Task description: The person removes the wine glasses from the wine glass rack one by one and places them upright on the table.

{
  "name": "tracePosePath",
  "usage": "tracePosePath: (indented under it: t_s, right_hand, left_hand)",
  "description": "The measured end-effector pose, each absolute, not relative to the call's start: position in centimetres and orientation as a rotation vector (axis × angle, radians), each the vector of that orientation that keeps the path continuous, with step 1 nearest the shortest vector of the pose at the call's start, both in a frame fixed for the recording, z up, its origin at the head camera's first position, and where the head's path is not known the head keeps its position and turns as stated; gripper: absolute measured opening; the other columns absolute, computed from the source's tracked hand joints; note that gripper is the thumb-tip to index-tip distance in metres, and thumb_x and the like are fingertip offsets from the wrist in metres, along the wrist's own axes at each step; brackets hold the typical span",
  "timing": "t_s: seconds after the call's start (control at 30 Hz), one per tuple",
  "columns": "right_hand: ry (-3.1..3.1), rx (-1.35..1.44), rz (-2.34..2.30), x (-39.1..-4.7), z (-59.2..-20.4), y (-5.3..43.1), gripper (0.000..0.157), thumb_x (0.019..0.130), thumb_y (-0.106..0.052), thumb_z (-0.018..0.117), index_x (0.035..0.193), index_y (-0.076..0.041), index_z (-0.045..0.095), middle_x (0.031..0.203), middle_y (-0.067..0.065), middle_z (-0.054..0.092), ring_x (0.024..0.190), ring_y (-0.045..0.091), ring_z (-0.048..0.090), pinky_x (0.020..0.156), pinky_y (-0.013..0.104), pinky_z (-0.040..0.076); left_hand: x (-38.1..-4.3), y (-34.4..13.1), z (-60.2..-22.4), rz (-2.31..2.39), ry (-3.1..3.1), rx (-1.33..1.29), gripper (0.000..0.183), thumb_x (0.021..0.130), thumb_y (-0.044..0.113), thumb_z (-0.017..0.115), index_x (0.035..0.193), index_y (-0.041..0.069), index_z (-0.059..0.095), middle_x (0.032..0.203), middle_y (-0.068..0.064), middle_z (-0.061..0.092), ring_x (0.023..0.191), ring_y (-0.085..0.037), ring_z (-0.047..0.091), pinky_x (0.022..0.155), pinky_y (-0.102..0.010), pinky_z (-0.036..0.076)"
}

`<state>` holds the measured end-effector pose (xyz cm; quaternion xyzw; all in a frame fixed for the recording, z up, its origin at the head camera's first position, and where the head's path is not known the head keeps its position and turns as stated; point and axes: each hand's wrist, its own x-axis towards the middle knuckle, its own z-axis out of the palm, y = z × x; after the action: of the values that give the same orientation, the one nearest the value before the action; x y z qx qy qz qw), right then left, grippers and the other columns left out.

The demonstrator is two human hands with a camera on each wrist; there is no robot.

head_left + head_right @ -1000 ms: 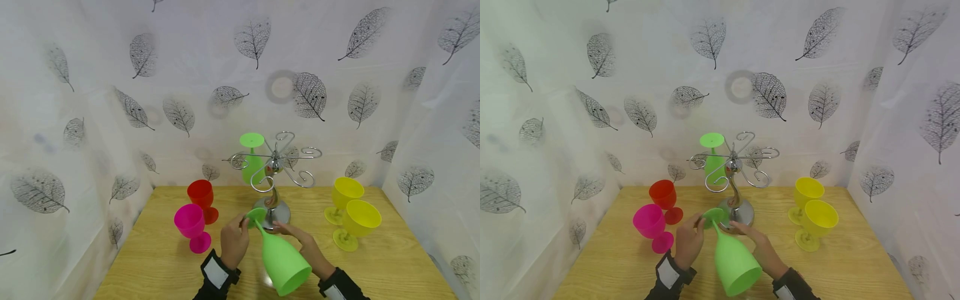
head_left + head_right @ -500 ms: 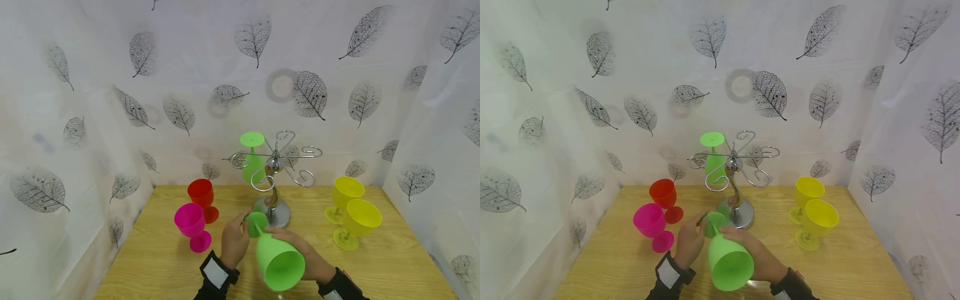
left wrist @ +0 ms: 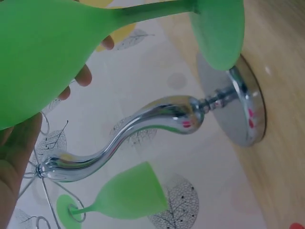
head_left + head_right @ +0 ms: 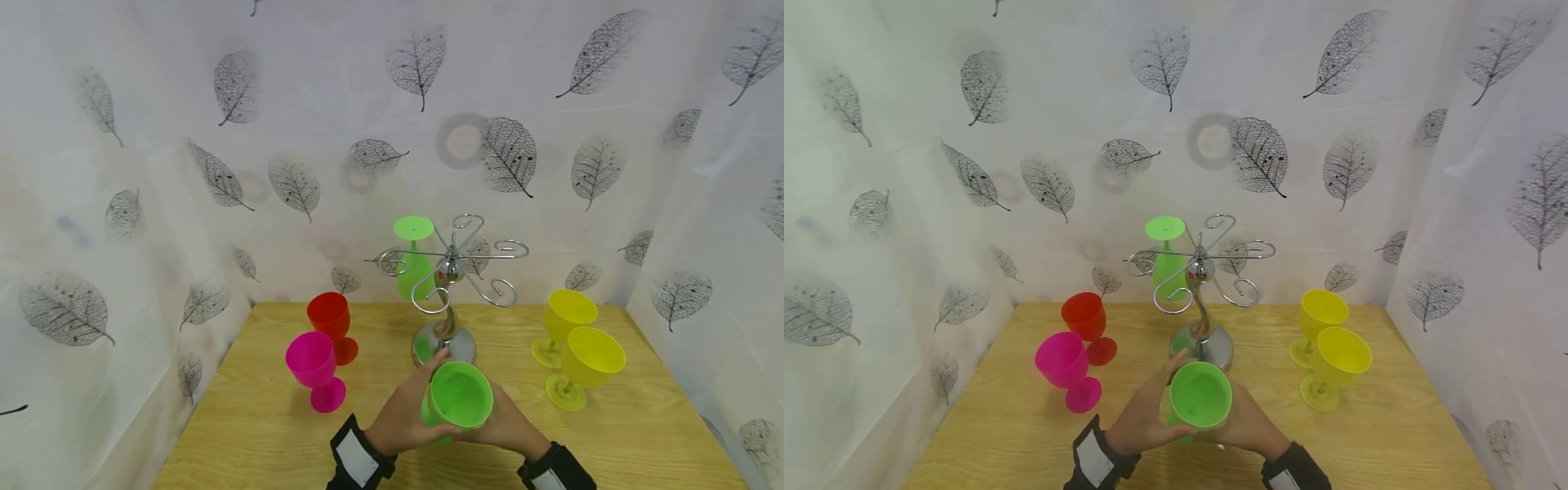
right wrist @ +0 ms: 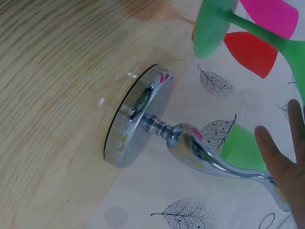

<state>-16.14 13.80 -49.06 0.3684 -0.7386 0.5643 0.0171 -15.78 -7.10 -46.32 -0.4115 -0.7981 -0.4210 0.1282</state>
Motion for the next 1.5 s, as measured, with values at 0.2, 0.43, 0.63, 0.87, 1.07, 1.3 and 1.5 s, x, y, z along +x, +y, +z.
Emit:
tracePosePath:
  t_s: [0.2,0.43,0.63,0.87,1.07,1.3,1.5]
  right_hand:
    - [-2.31,1.079,1.73,-15.6,-48.9,14.5,0.118,0.055,-0.01,0.089,0.148,-0.002,0.017,0.141,0.006,0.046,0.121,0.007,0.05,0.097,0.027,0.047]
    - [-2.453,0.919,1.492,-14.3,-47.6,15.1,0.109,0.053,-0.025,0.091,0.144,-0.016,0.031,0.137,0.011,0.05,0.116,0.013,0.055,0.092,0.032,0.052]
    - [-2.512,0.7,1.23,-13.0,-47.6,16.9,0.101,0.051,-0.035,0.091,0.137,-0.016,0.041,0.123,0.004,0.059,0.104,0.006,0.058,0.081,0.03,0.055]
    - [-2.596,0.365,1.062,-12.4,-47.7,21.5,0.107,0.045,-0.031,0.093,0.137,-0.013,0.041,0.121,0.007,0.059,0.102,-0.012,0.046,0.076,0.027,0.053]
    - [-2.686,0.094,1.004,-11.5,-47.7,25.6,0.104,0.05,-0.031,0.092,0.136,-0.005,0.039,0.119,0.017,0.055,0.098,-0.016,0.039,0.07,0.026,0.05]
    - [-2.74,-0.086,0.998,-11.0,-48.2,29.2,0.102,0.057,-0.03,0.089,0.139,-0.004,0.034,0.123,0.027,0.048,0.091,-0.003,0.045,0.064,0.028,0.046]
    - [-2.694,-0.119,1.024,-11.5,-48.6,30.8,0.101,0.06,-0.025,0.089,0.14,-0.003,0.032,0.125,0.026,0.046,0.086,-0.024,0.023,0.06,0.015,0.037]
  left_hand:
    - [-15.1,-6.4,-47.6,-1.378,-2.383,-1.126,0.098,0.078,0.032,0.076,0.15,0.008,0.013,0.137,-0.009,0.05,0.119,-0.018,0.056,0.094,-0.027,0.052]
    - [-15.0,-5.5,-48.7,-1.472,-2.42,-1.164,0.093,0.08,0.032,0.074,0.15,0.016,0.016,0.146,-0.005,0.041,0.128,-0.017,0.049,0.1,-0.028,0.048]
    - [-14.8,-5.2,-48.5,-1.235,-2.511,-1.227,0.101,0.078,0.037,0.075,0.152,0.016,0.01,0.149,-0.003,0.037,0.133,-0.018,0.043,0.105,-0.034,0.044]
    - [-14.9,-5.6,-48.4,-1.119,-2.498,-1.186,0.093,0.081,0.036,0.072,0.151,0.012,0.015,0.144,-0.005,0.044,0.126,-0.017,0.049,0.1,-0.034,0.048]
    - [-15.2,-5.8,-48.5,-1.12,-2.485,-1.179,0.095,0.08,0.032,0.073,0.151,0.011,0.014,0.143,-0.006,0.044,0.125,-0.017,0.049,0.1,-0.035,0.048]
    - [-15.3,-5.8,-48.6,-1.146,-2.494,-1.172,0.095,0.081,0.033,0.073,0.151,0.014,0.012,0.145,-0.003,0.043,0.127,-0.016,0.048,0.102,-0.035,0.046]
    - [-15.2,-5.7,-48.6,-1.13,-2.498,-1.178,0.094,0.081,0.031,0.072,0.151,0.012,0.012,0.145,-0.004,0.042,0.126,-0.017,0.049,0.101,-0.035,0.047]
